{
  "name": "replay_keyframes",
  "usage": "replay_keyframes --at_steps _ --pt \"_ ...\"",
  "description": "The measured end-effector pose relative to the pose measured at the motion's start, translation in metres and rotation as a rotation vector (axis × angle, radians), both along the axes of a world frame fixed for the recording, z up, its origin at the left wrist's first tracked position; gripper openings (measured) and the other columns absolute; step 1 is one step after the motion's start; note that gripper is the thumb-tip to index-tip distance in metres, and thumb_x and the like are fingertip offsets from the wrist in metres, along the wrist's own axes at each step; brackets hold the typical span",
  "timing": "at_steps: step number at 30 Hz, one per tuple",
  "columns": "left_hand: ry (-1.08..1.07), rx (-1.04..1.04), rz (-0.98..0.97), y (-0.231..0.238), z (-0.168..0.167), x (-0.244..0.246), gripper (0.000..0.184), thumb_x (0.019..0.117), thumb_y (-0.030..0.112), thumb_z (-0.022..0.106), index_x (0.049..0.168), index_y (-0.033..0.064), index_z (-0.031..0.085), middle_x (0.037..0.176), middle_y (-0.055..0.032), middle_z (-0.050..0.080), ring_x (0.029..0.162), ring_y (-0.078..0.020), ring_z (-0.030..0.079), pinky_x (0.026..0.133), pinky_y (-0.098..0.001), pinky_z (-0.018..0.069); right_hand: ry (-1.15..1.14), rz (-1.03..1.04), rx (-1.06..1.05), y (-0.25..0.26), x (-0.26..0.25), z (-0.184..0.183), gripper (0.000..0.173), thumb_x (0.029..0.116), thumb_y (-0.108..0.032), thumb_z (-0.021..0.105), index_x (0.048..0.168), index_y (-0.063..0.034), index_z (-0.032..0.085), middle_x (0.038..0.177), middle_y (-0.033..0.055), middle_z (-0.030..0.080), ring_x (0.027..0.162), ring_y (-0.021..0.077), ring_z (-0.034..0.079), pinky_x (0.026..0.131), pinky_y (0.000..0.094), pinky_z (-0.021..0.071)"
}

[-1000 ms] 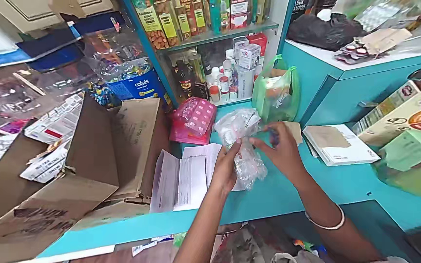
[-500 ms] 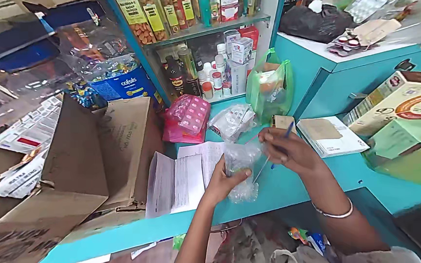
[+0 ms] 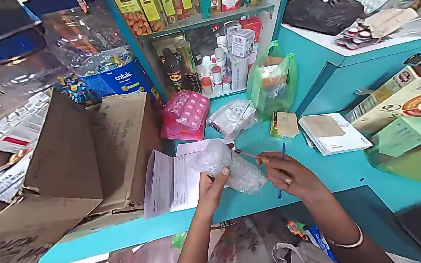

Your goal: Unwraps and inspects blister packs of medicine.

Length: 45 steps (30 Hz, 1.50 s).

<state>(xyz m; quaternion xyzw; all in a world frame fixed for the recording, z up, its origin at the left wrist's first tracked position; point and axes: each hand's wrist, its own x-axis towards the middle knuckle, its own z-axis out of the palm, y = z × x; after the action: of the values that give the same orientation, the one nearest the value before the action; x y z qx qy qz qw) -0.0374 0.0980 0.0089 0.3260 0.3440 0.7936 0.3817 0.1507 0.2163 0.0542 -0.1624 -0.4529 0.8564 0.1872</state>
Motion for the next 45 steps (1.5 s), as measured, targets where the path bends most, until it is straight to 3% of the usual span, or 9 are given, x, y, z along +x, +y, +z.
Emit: replay_keyframes --at_steps 6,11,14,21,25,29,37,42,45 --pt "-0.080 -0.212 0.218 0.004 0.018 -0.009 0.036 0.1061 0.018 0.044 0.135 -0.0011 0.033 0.104 -0.0043 0.069 0.093 -0.0120 0.072 0.083 -0.0312 0.0622 -0.226 -0.172 0.343 -0.008 0.006 -0.003 0.018 0.1040 -0.018 0.053 0.110 -0.0128 0.069 0.059 -0.0127 0.054 0.046 -0.0050 0.047 0.045 0.0109 0.0405" --pt "-0.751 0.036 -0.312 0.011 0.014 -0.032 0.063 0.1008 0.063 0.037 0.107 0.0090 0.068 0.092 -0.0071 0.072 0.092 -0.0260 0.073 0.091 -0.0584 0.0567 -0.305 -0.157 0.487 -0.002 0.009 0.000 0.040 0.1088 -0.014 0.039 0.144 -0.0103 0.056 0.097 -0.0007 0.075 0.045 -0.0047 0.042 0.042 0.0121 0.0345" --pt "-0.775 0.078 -0.466 0.016 0.009 -0.016 0.073 0.0966 0.071 0.030 0.099 0.0092 0.069 0.085 -0.0028 0.069 0.090 -0.0245 0.072 0.094 -0.0613 0.0535 -0.362 -0.288 0.839 -0.022 -0.008 -0.010 0.034 0.1037 -0.020 0.058 0.135 -0.0119 0.068 0.100 -0.0059 0.077 0.059 -0.0080 0.056 0.052 0.0113 0.0440" --pt "-0.608 0.116 -0.528 0.017 0.019 -0.010 0.061 0.0906 0.070 0.048 0.102 0.0150 0.073 0.093 -0.0047 0.073 0.085 -0.0228 0.072 0.072 -0.0443 0.0601 -0.210 -0.208 0.770 -0.023 -0.023 -0.018 0.023 0.0879 -0.016 0.079 0.108 -0.0068 0.071 0.096 -0.0062 0.076 0.081 -0.0017 0.070 0.072 0.0162 0.0576" --pt "-0.483 -0.035 -0.331 0.014 0.032 -0.006 0.054 0.0875 0.058 0.064 0.110 0.0095 0.069 0.104 -0.0108 0.073 0.085 -0.0197 0.071 0.068 -0.0338 0.0597 -0.276 -0.415 0.552 -0.006 -0.010 -0.011 0.022 0.0938 -0.018 0.066 0.114 -0.0090 0.070 0.097 -0.0056 0.074 0.057 -0.0046 0.052 0.047 0.0131 0.0381" --pt "-0.237 -0.273 -0.153 0.012 0.040 0.006 0.048 0.1074 0.036 0.035 0.137 0.0002 0.042 0.108 -0.0092 0.070 0.095 -0.0140 0.072 0.084 -0.0318 0.0619 -0.225 -0.530 0.767 -0.007 -0.012 0.005 0.026 0.0983 -0.025 0.063 0.115 -0.0083 0.072 0.107 -0.0057 0.073 0.057 -0.0085 0.045 0.049 0.0107 0.0360" --pt "-0.120 -0.314 -0.234 0.010 0.044 0.012 0.049 0.1078 0.026 0.042 0.146 0.0002 0.029 0.114 -0.0099 0.069 0.101 -0.0164 0.072 0.089 -0.0350 0.0617 -0.045 -0.601 1.729 0.016 -0.035 0.005 0.020 0.1024 -0.011 0.061 0.111 -0.0027 0.076 0.106 0.0127 0.076 0.097 0.0122 0.072 0.086 0.0189 0.0562" --pt "0.149 -0.406 -0.190 0.009 0.041 0.008 0.070 0.0988 0.022 0.061 0.150 -0.0053 0.021 0.120 -0.0095 0.062 0.103 -0.0095 0.068 0.090 -0.0279 0.0586 -0.050 -0.510 2.086 0.025 -0.034 0.003 0.017 0.0998 -0.007 0.060 0.105 -0.0019 0.075 0.095 0.0135 0.076 0.081 0.0205 0.074 0.065 0.0268 0.0572" --pt "0.193 -0.425 -0.275 0.005 0.041 0.004 0.076 0.0921 0.015 0.072 0.148 -0.0063 0.025 0.118 -0.0094 0.066 0.102 -0.0112 0.070 0.090 -0.0292 0.0599 0.009 -0.366 1.783 0.034 -0.032 0.003 0.012 0.0928 -0.013 0.063 0.092 -0.0024 0.069 0.087 0.0110 0.070 0.073 0.0129 0.064 0.060 0.0208 0.0497"
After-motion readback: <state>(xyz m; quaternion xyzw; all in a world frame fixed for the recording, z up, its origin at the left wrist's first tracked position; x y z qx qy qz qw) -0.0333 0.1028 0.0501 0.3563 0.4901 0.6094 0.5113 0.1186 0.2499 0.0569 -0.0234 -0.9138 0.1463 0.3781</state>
